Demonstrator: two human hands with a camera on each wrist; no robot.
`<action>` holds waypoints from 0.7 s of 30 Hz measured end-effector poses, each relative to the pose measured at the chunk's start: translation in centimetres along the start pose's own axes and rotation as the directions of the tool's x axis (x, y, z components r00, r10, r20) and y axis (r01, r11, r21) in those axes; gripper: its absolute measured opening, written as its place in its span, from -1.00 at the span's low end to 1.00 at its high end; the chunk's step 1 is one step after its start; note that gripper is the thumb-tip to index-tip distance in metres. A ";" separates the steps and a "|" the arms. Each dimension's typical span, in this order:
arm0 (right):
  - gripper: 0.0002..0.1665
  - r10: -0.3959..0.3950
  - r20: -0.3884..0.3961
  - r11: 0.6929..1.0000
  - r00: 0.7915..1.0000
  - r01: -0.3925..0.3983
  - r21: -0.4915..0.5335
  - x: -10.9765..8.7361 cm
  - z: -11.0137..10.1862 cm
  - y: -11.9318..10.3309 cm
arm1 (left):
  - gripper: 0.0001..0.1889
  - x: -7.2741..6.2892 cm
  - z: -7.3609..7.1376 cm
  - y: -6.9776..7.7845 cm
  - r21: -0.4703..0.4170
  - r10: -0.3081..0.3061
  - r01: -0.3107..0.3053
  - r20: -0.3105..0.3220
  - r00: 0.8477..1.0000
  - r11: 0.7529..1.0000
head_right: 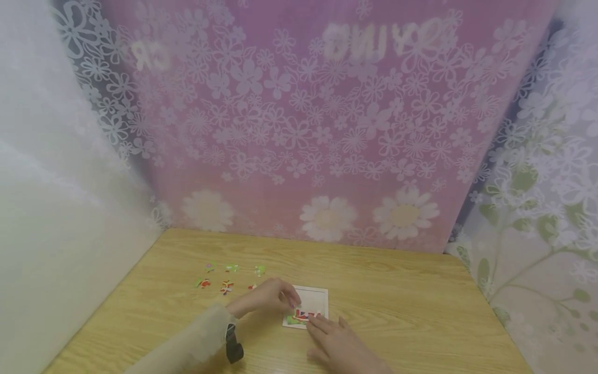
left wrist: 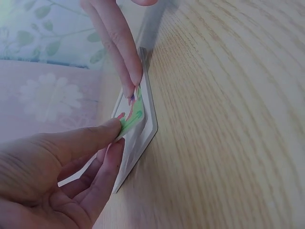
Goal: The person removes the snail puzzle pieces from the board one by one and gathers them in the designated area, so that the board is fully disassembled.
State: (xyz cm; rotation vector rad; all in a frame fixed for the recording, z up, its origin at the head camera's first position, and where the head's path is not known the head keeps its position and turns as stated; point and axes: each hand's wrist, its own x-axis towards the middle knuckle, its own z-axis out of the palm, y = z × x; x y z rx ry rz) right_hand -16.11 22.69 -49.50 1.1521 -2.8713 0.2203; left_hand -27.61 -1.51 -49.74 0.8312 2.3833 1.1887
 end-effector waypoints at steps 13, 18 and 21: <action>-0.26 0.001 0.012 1.000 1.000 -0.001 0.010 0.1 -0.1 0.0 | -0.92 -0.2 -0.3 0.4 0.033 -0.024 0.025 -0.016 1.000 0.999; -0.27 -0.006 0.004 1.000 1.000 0.006 0.000 0.1 -0.1 0.0 | -0.96 -0.5 -0.8 0.5 0.055 -0.009 0.011 -0.043 0.999 0.998; -0.27 -0.005 0.000 1.000 1.000 0.005 -0.010 0.0 -0.1 -0.1 | -0.97 -0.6 -1.5 0.3 0.036 0.018 -0.016 -0.053 0.998 0.999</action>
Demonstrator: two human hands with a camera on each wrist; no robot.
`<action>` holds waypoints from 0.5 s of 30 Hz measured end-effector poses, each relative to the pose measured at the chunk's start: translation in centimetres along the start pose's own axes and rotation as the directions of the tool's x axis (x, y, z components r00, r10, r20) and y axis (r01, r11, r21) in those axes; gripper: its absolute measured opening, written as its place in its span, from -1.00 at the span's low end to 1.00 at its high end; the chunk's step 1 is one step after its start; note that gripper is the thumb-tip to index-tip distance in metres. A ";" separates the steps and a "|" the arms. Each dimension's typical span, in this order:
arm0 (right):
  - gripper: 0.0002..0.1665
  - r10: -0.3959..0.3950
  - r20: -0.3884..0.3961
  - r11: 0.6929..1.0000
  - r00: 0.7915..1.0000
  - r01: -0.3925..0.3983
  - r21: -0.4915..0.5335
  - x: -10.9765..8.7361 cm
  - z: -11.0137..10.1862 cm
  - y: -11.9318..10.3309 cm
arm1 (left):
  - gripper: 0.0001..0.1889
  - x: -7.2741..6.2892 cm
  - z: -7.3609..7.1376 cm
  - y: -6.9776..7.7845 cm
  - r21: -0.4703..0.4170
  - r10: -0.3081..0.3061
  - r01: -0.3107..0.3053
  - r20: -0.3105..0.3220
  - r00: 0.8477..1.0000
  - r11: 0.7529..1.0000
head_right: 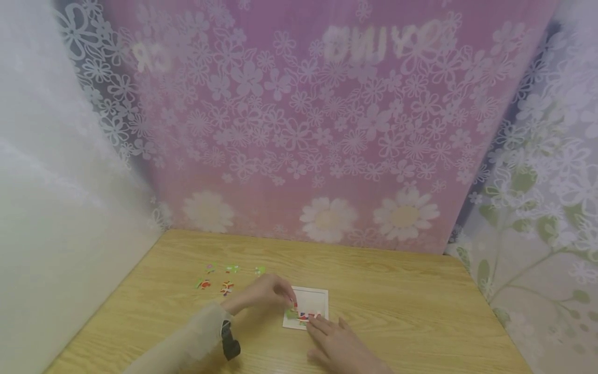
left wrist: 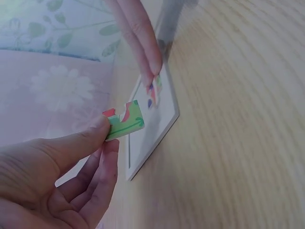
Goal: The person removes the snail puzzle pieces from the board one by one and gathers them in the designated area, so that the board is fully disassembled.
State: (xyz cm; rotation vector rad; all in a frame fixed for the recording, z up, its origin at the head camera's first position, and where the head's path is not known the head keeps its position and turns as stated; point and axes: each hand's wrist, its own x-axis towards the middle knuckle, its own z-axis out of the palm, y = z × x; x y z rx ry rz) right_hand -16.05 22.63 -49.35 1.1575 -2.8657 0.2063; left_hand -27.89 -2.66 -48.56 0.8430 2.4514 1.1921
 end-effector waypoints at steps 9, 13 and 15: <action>-0.26 0.018 0.004 1.000 1.000 -0.018 0.020 0.1 0.3 0.1 | -0.91 -0.7 -2.4 -0.1 -0.054 0.006 -0.007 -0.028 1.000 0.999; -0.25 0.021 0.015 0.999 1.000 -0.022 0.035 0.1 0.3 0.1 | -0.89 -1.1 -3.1 -0.2 -0.116 -0.022 0.015 -0.053 0.998 0.993; -0.25 0.018 0.016 0.999 1.000 -0.018 0.033 0.1 0.2 0.1 | -0.88 -1.2 -3.5 -0.5 -0.152 -0.037 0.028 -0.059 0.998 0.988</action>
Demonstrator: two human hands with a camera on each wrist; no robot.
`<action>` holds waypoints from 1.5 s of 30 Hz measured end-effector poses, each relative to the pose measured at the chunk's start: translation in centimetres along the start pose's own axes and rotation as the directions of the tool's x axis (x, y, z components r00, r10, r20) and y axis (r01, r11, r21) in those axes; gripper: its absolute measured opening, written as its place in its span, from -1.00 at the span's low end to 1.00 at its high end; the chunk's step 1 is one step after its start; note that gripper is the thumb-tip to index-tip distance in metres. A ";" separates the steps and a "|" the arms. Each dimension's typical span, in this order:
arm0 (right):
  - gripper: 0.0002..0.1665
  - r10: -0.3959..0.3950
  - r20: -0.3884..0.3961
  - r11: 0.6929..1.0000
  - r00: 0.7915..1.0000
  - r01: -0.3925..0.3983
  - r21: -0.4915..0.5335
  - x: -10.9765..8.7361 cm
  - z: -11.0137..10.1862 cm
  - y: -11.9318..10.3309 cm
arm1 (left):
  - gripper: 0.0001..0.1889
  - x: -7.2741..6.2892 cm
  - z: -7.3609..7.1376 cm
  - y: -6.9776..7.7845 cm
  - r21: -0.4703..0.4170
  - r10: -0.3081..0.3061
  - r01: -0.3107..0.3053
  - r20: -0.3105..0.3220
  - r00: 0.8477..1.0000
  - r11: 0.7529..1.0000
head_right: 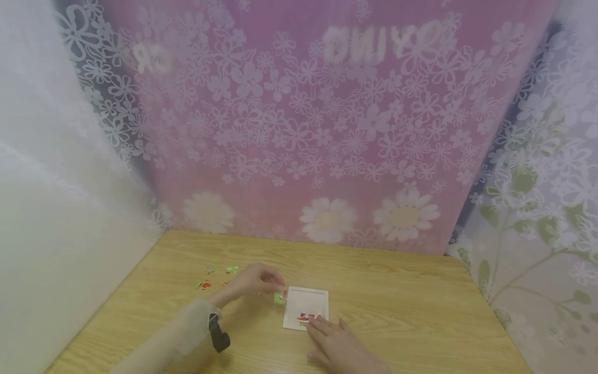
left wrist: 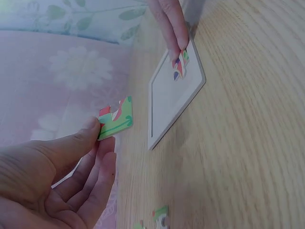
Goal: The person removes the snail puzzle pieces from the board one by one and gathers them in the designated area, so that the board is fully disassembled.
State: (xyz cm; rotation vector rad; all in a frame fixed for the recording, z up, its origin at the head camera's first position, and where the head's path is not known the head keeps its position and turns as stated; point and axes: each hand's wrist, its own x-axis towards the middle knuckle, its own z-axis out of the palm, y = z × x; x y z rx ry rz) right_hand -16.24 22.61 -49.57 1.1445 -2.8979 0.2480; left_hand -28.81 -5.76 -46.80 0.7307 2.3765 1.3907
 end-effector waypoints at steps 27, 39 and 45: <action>-0.21 -0.002 0.028 1.000 1.000 0.001 0.027 0.0 0.0 -0.1 | -0.78 -4.8 -6.3 -3.1 0.014 -0.068 0.069 -0.066 0.996 0.998; -0.21 -0.008 0.015 1.000 1.000 0.008 0.007 0.1 0.0 -0.1 | -0.77 -7.6 -8.5 -5.2 0.007 -0.104 0.105 -0.120 0.987 0.994; -0.21 -0.007 0.008 1.000 1.000 0.007 0.002 0.0 0.0 -0.2 | -0.77 -8.7 -9.4 -6.0 0.011 -0.097 0.099 -0.125 0.987 0.995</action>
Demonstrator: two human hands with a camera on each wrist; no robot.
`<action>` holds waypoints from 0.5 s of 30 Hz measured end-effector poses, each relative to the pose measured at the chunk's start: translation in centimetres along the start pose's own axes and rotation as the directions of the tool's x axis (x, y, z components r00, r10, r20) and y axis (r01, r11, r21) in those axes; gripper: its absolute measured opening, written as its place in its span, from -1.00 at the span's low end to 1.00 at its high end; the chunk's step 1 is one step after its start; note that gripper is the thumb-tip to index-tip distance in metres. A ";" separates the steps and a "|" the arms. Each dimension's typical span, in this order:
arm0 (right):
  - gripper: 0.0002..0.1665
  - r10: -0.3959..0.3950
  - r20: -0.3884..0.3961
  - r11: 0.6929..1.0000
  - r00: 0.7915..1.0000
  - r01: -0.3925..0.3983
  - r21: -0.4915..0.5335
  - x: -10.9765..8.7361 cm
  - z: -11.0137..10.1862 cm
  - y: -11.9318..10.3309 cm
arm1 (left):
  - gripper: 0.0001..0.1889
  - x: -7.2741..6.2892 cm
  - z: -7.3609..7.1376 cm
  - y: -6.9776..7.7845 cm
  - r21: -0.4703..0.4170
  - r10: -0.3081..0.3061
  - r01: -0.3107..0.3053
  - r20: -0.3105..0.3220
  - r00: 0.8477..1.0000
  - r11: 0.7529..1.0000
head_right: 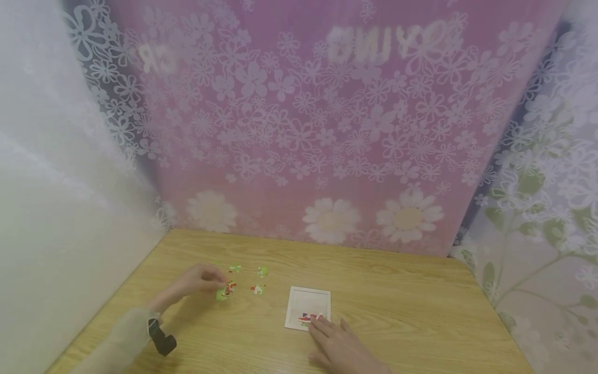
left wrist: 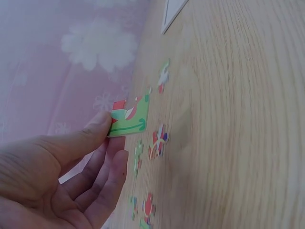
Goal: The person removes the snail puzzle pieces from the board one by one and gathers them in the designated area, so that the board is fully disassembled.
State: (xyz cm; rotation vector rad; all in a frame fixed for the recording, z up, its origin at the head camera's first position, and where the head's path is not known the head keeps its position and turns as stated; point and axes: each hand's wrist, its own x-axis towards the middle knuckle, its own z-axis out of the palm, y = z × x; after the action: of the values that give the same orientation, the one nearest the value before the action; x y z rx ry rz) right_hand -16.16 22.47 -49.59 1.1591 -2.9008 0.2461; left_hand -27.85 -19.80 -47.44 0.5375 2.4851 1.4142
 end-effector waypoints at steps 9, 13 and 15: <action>-0.20 0.003 -0.008 1.000 1.000 -0.003 0.017 0.0 0.1 0.1 | -0.73 -1.7 -1.8 -1.7 -0.030 -0.035 0.036 0.034 0.999 0.999; -0.20 0.007 0.004 1.000 1.000 -0.007 0.024 0.0 0.1 0.1 | -0.73 -2.6 -2.6 -2.6 -0.014 -0.047 0.047 0.021 0.999 0.999; -0.21 0.003 0.001 1.000 1.000 -0.003 0.017 0.0 0.1 0.2 | -0.74 -2.9 -2.9 -2.8 -0.002 -0.059 0.059 0.008 0.998 0.998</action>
State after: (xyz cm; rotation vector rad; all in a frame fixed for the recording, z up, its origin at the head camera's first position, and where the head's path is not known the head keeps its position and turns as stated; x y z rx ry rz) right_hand -16.27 22.56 -49.70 1.1574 -2.9074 0.2710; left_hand -26.82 -24.58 -48.38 0.4643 2.4719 1.3902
